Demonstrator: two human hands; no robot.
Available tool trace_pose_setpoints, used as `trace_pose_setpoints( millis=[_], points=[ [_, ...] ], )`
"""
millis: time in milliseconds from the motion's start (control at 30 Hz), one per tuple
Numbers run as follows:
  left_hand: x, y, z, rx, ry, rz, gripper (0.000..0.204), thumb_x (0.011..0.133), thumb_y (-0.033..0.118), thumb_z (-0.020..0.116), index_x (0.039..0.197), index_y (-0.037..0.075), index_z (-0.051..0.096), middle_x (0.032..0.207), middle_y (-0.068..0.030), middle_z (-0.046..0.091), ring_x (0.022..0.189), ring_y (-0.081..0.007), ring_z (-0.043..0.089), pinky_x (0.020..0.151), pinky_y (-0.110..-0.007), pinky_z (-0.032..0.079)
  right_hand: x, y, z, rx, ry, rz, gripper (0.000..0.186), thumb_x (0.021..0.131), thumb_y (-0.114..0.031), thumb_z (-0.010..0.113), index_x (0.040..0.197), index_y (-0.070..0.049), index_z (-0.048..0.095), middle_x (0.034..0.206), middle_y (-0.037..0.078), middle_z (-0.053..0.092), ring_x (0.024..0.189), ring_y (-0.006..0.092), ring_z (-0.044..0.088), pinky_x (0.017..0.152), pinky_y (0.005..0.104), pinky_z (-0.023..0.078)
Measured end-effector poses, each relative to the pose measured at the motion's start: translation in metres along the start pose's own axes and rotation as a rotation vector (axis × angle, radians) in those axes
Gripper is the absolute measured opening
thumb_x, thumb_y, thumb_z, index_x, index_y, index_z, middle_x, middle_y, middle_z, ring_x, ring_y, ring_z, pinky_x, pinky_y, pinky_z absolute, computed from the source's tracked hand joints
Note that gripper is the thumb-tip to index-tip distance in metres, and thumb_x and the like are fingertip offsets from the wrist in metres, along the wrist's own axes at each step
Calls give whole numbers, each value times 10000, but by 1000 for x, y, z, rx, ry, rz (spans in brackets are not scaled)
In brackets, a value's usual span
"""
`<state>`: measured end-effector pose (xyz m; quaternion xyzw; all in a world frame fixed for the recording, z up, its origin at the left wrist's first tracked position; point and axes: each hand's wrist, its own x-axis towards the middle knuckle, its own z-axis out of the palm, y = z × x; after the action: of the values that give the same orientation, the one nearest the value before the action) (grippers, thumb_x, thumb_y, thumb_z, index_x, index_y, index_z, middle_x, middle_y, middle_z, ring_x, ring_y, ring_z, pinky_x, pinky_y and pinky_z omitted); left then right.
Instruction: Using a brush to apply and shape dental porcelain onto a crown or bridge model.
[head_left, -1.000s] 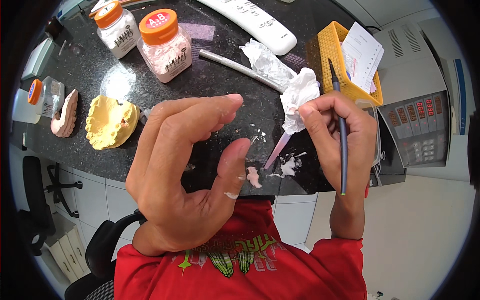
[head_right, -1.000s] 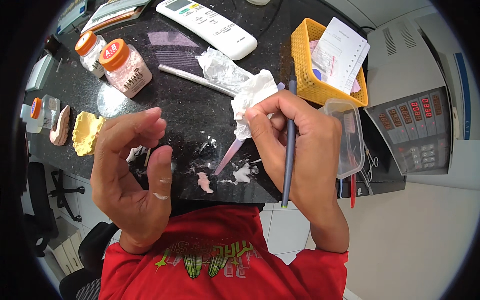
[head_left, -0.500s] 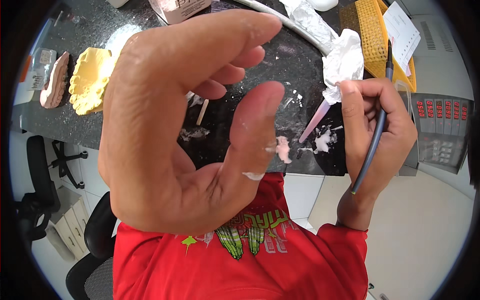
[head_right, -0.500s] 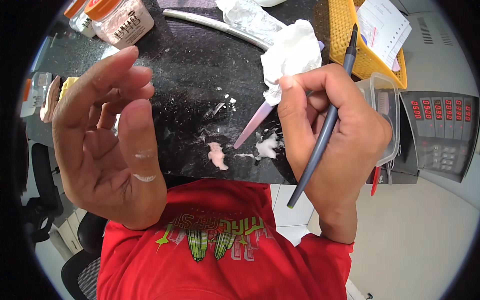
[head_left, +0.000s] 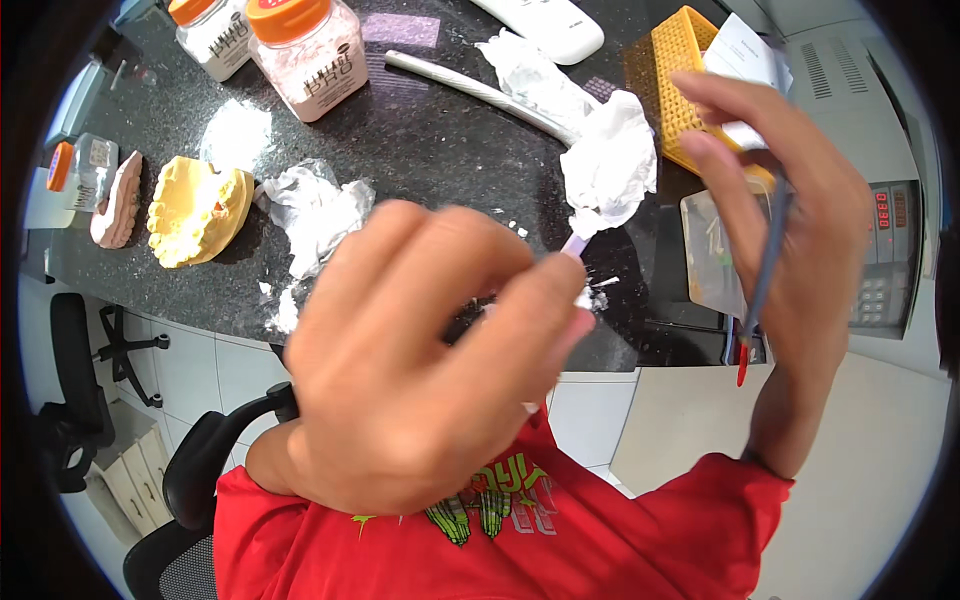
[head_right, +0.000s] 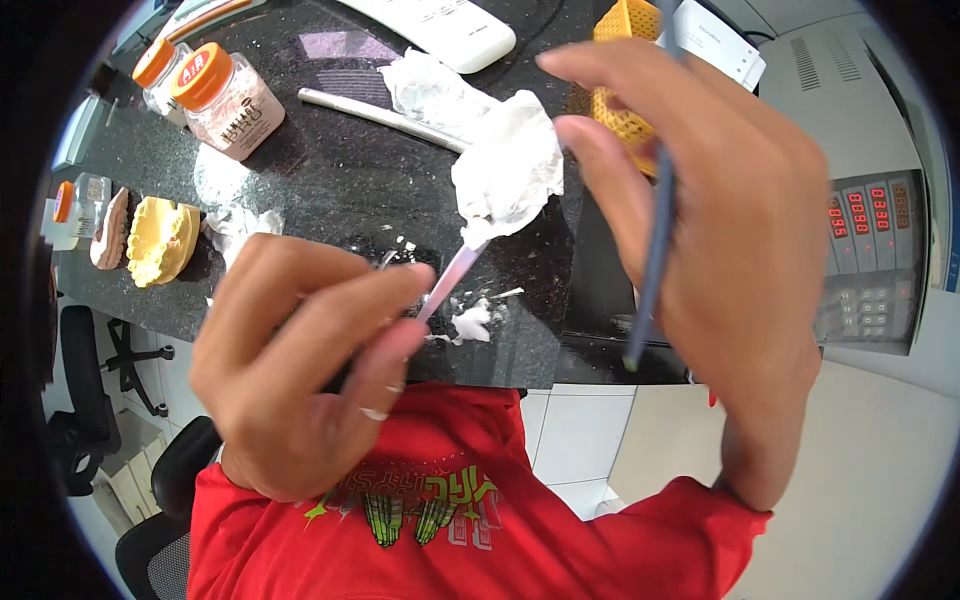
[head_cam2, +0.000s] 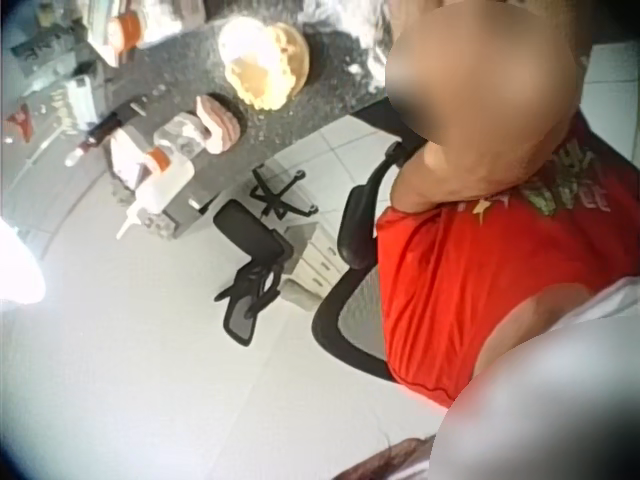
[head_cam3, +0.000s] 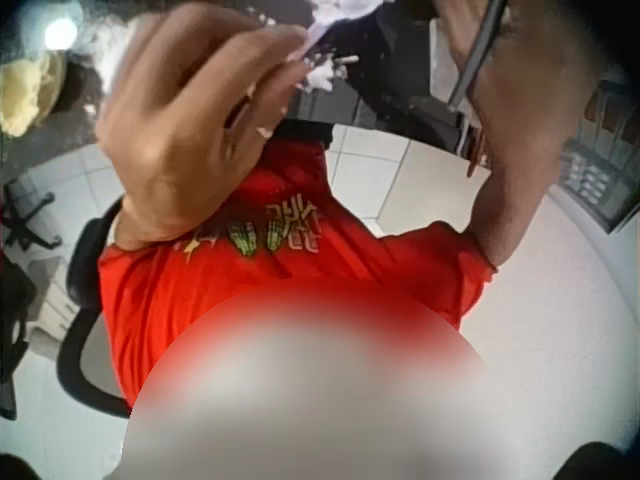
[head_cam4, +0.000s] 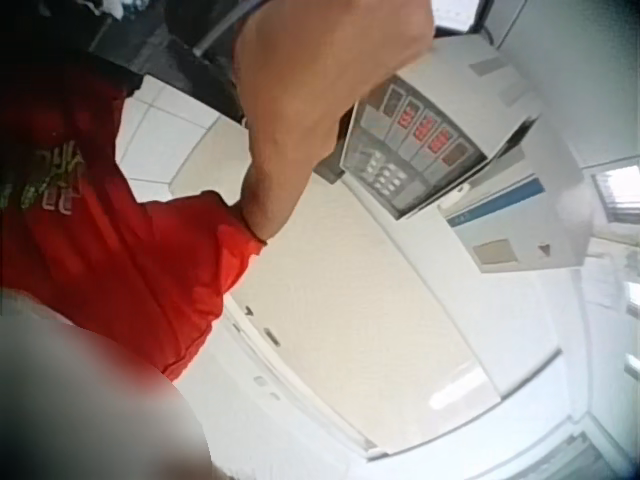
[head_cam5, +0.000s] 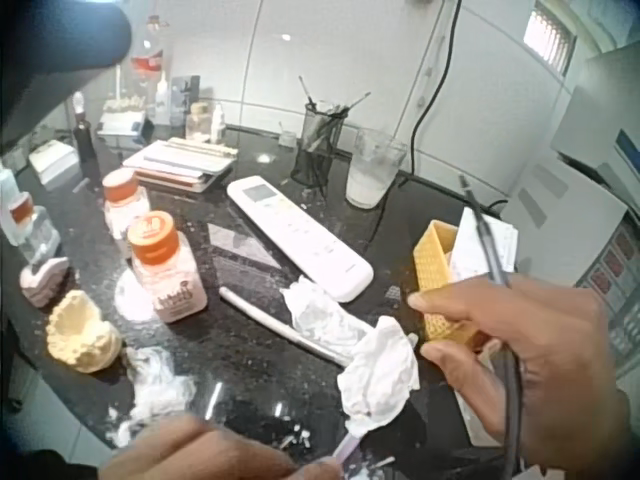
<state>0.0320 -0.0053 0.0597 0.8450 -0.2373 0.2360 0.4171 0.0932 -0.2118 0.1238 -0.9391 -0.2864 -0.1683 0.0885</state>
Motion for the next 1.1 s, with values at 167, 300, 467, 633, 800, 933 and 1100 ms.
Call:
trace_pose_setpoints(
  millis=[167, 300, 467, 633, 800, 933, 1100],
  points=[
    [2, 8, 17, 59, -79, 42, 344, 639, 113, 773, 966, 26, 709, 725, -75, 562, 614, -216, 512, 539, -318, 398, 18, 7, 12, 79, -154, -69, 316, 807, -63, 687, 1121, -89, 668, 876, 115, 658, 699, 195, 589, 663, 282, 480],
    [4, 6, 0, 122, -49, -20, 326, 667, 120, 779, 971, 26, 710, 721, -79, 560, 603, -196, 517, 532, -300, 391, 22, 11, 17, 112, -161, -136, 280, 809, -61, 687, 1088, -78, 673, 806, 78, 633, 680, 162, 566, 647, 267, 464],
    [1, -9, -17, 168, 69, -48, 204, 791, 89, 726, 970, -6, 702, 716, -39, 581, 611, -95, 507, 538, -238, 374, 20, 9, 20, 280, -210, 23, 199, 843, -35, 646, 1040, -38, 666, 779, -16, 597, 700, 45, 526, 619, 197, 410],
    [-3, -15, -29, 251, 190, -117, 190, 858, 140, 695, 972, -12, 696, 764, -21, 600, 700, -90, 519, 690, -220, 380, 21, -5, 22, 462, -203, 243, 177, 868, -94, 647, 1034, -34, 661, 802, -32, 600, 687, 26, 507, 606, 182, 405],
    [-7, -24, -34, 205, 264, -49, 192, 862, 146, 702, 983, -2, 694, 906, -69, 681, 805, -86, 592, 736, -220, 425, 15, 8, 6, 360, -330, 391, 211, 854, -142, 655, 1039, -39, 662, 798, -31, 585, 635, 10, 495, 558, 157, 408],
    [-2, -3, -30, 269, 271, -212, 175, 853, 103, 698, 994, 0, 695, 860, -56, 655, 765, -83, 572, 693, -219, 423, 8, 8, 11, 489, -316, 377, 228, 855, -130, 659, 1059, -29, 647, 766, -26, 565, 584, 10, 490, 497, 149, 398],
    [0, -11, -17, 110, 184, -57, 170, 811, 36, 695, 977, 3, 695, 799, -22, 592, 673, -84, 514, 599, -223, 392, -8, -11, -10, 479, -321, 525, 203, 858, -118, 665, 1034, -21, 643, 722, -27, 547, 556, 10, 468, 487, 145, 378]
  ],
)
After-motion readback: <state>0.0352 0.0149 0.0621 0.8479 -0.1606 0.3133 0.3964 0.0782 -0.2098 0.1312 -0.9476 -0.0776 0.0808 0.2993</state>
